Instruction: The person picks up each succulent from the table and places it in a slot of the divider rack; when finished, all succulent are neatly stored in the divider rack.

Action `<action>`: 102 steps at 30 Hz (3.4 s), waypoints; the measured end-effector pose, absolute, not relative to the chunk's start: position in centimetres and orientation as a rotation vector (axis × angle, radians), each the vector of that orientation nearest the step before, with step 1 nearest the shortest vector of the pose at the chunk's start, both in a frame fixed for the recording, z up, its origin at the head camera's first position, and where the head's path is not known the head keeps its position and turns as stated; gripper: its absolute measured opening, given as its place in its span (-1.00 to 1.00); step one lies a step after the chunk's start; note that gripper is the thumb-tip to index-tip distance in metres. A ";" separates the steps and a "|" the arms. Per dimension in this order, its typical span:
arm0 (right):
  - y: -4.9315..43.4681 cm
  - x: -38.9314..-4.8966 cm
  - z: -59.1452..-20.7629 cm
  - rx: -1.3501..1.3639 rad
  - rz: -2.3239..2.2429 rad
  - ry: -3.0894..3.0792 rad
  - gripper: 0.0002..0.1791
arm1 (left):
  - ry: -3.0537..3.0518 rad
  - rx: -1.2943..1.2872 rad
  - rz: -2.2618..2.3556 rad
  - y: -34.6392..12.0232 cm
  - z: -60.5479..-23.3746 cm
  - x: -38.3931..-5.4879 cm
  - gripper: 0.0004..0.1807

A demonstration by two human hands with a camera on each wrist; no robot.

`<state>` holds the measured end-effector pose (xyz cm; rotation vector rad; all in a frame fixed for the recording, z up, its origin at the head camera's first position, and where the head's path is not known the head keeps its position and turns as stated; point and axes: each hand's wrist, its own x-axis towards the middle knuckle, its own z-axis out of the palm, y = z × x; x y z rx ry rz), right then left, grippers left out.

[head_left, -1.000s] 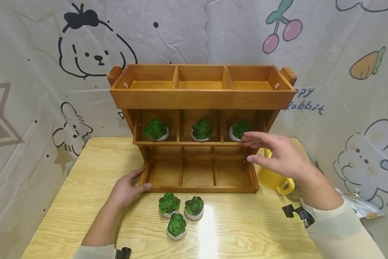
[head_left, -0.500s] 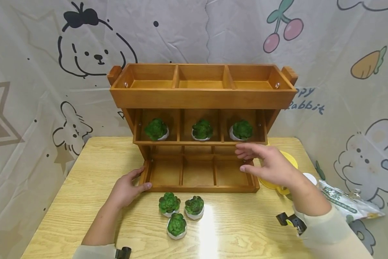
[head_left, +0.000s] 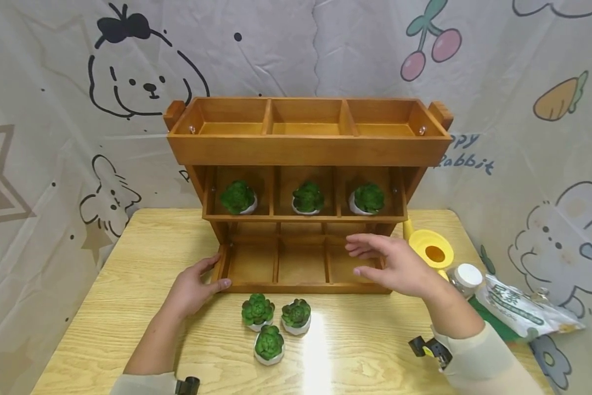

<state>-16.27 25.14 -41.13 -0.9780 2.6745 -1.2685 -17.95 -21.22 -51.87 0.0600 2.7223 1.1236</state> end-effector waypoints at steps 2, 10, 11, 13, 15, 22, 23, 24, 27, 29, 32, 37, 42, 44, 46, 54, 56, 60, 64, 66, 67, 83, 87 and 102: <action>24.9 -16.2 -41.5 -0.982 -1.264 2.671 -0.36 | 2.719 0.058 1.124 -21.2 -51.9 -17.9 -0.08; 23.7 -16.1 -43.0 -0.976 -1.297 2.617 -0.36 | 2.720 0.065 1.124 -21.2 -51.9 -17.9 -0.08; 23.5 -16.1 -43.1 -0.971 -1.296 2.609 -0.36 | 2.720 0.064 1.126 -21.2 -51.9 -18.0 -0.08; 23.2 -16.0 -43.5 -0.968 -1.299 2.590 -0.36 | 2.719 0.068 1.126 -21.1 -51.9 -18.0 -0.08; 22.9 -15.9 -43.7 -0.971 -1.295 2.570 -0.36 | 2.719 0.064 1.126 -21.1 -51.9 -18.0 -0.08; 21.8 -16.0 -44.5 -1.006 -1.251 2.526 -0.36 | 2.718 0.062 1.123 -21.1 -51.8 -17.9 -0.08; 21.6 -16.0 -44.7 -1.018 -1.245 2.521 -0.36 | 2.718 0.063 1.122 -21.1 -51.8 -17.9 -0.08; 21.5 -16.0 -44.9 -1.031 -1.237 2.516 -0.36 | 2.717 0.063 1.122 -21.2 -51.8 -17.9 -0.08; 21.0 -15.9 -45.3 -1.062 -1.217 2.486 -0.35 | 2.721 0.064 1.117 -21.2 -51.7 -17.9 -0.08; 20.7 -15.9 -45.6 -1.069 -1.209 2.463 -0.34 | 2.721 0.061 1.116 -21.2 -51.7 -17.9 -0.08; 20.4 -15.7 -45.9 -1.066 -1.211 2.419 -0.33 | 2.719 0.058 1.119 -21.2 -51.8 -17.9 -0.08; 19.7 -15.5 -46.5 -1.048 -1.225 2.351 -0.32 | 2.717 0.057 1.122 -21.3 -52.0 -18.0 -0.08; 19.0 -15.2 -46.9 -1.030 -1.155 2.336 -0.26 | 2.717 0.058 1.119 -21.4 -52.2 -18.0 -0.08; 18.7 -15.2 -47.0 -1.024 -1.116 2.340 -0.23 | 2.718 0.055 1.122 -21.4 -52.2 -17.9 -0.09; 18.5 -15.1 -47.1 -1.019 -1.075 2.347 -0.21 | 2.722 0.055 1.124 -21.4 -52.1 -17.9 -0.09; 17.7 -15.0 -48.1 -1.018 -0.985 2.296 -0.13 | 2.714 0.050 1.137 -21.2 -52.0 -17.9 -0.08; 17.4 -14.9 -48.2 -1.010 -0.961 2.303 -0.12 | 2.708 0.048 1.143 -21.1 -51.9 -17.9 -0.07; 16.8 -14.9 -48.6 -1.004 -0.912 2.335 -0.13 | 2.704 0.047 1.148 -21.1 -51.9 -17.9 -0.08; 16.3 -15.0 -48.9 -1.004 -0.856 2.368 -0.12 | 2.709 0.059 1.144 -21.1 -52.0 -18.0 -0.08; 16.1 -15.1 -49.1 -1.004 -0.835 2.376 -0.11 | 2.710 0.058 1.143 -21.1 -52.0 -18.1 -0.08; 15.9 -15.1 -49.1 -1.005 -0.824 2.380 -0.10 | 2.711 0.060 1.141 -21.1 -52.0 -18.1 -0.08; 14.6 -15.5 -50.3 -0.987 -0.765 2.389 -0.09 | 2.701 0.045 1.149 -21.3 -52.1 -18.0 -0.08; 14.5 -15.5 -50.2 -0.989 -0.763 2.379 -0.13 | 2.701 0.042 1.145 -21.3 -52.2 -18.0 -0.08; 15.0 -15.5 -50.0 -0.991 -0.765 2.380 -0.21 | 2.698 0.052 1.163 -21.2 -52.1 -18.0 -0.09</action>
